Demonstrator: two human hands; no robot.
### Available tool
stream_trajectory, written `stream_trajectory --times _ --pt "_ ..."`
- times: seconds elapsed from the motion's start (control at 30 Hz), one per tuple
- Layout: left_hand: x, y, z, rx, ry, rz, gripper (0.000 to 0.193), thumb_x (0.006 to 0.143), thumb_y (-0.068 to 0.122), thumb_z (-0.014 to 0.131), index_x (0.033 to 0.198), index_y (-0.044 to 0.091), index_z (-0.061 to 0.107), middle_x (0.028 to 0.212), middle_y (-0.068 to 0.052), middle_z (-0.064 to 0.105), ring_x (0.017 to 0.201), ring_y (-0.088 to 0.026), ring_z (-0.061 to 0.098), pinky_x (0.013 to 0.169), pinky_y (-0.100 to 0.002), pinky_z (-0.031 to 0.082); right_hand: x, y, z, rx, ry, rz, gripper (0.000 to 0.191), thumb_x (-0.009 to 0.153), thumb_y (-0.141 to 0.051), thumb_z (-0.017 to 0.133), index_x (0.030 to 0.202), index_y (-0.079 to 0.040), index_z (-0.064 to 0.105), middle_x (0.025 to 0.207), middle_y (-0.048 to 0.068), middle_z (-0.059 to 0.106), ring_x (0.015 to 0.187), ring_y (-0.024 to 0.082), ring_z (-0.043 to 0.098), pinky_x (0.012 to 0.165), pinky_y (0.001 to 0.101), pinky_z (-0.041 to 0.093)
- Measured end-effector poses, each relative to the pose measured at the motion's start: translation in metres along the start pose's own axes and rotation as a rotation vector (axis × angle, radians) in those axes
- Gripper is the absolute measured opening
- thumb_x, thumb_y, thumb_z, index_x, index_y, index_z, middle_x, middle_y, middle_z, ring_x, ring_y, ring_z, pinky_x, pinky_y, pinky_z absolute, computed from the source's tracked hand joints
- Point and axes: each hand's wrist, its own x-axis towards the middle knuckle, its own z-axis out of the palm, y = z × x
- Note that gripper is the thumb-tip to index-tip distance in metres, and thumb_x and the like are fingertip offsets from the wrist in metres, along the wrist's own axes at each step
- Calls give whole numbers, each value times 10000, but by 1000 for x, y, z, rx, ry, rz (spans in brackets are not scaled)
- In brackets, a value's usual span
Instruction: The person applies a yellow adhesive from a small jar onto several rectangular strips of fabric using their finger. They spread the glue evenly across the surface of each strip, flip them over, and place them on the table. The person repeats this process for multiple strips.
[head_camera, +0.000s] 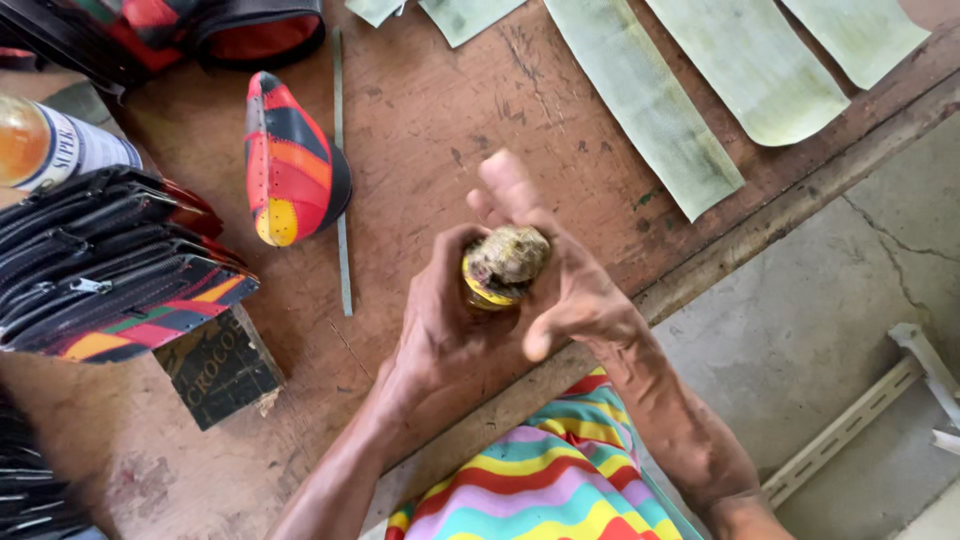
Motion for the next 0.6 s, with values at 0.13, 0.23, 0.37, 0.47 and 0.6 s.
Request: stream_trajectory --times 0.13,0.23,0.37,0.47,0.6 --pt "-4 2 2 172 -8 19 819 694 87 854 1371 77 393 1175 -222 688 1038 -439 701 814 -446 589 -7 8 4 -306 137 95 1137 879 -263 870 1714 -26 136 1806 154 71 1703 274 155 1390 415 178" --pt "-6 3 5 230 24 -65 823 666 128 901 1326 86 411 1126 -210 696 979 -442 700 765 -464 574 -9 20 11 -518 224 96 1092 929 -311 796 1720 -21 102 1829 149 53 1710 276 172 1403 410 199" --pt "-4 8 9 89 149 -32 762 737 126 877 1329 71 400 1118 -198 691 965 -396 742 787 -442 614 -5 17 12 -259 229 117 1198 877 -360 842 1688 -32 23 1807 124 -22 1664 288 170 1356 421 236" --pt "-4 9 6 -17 99 30 710 789 126 880 1321 66 414 1124 -187 706 983 -396 754 809 -445 629 -4 2 4 -8 29 -51 1238 844 -297 897 1640 -114 -34 1732 69 -51 1567 250 144 1256 452 264" --pt "-8 12 8 144 -10 62 685 769 98 844 1315 60 432 1110 -209 695 955 -437 716 744 -462 599 -8 -2 5 -251 76 61 1168 860 -326 860 1702 -16 112 1804 168 98 1672 272 179 1370 423 212"
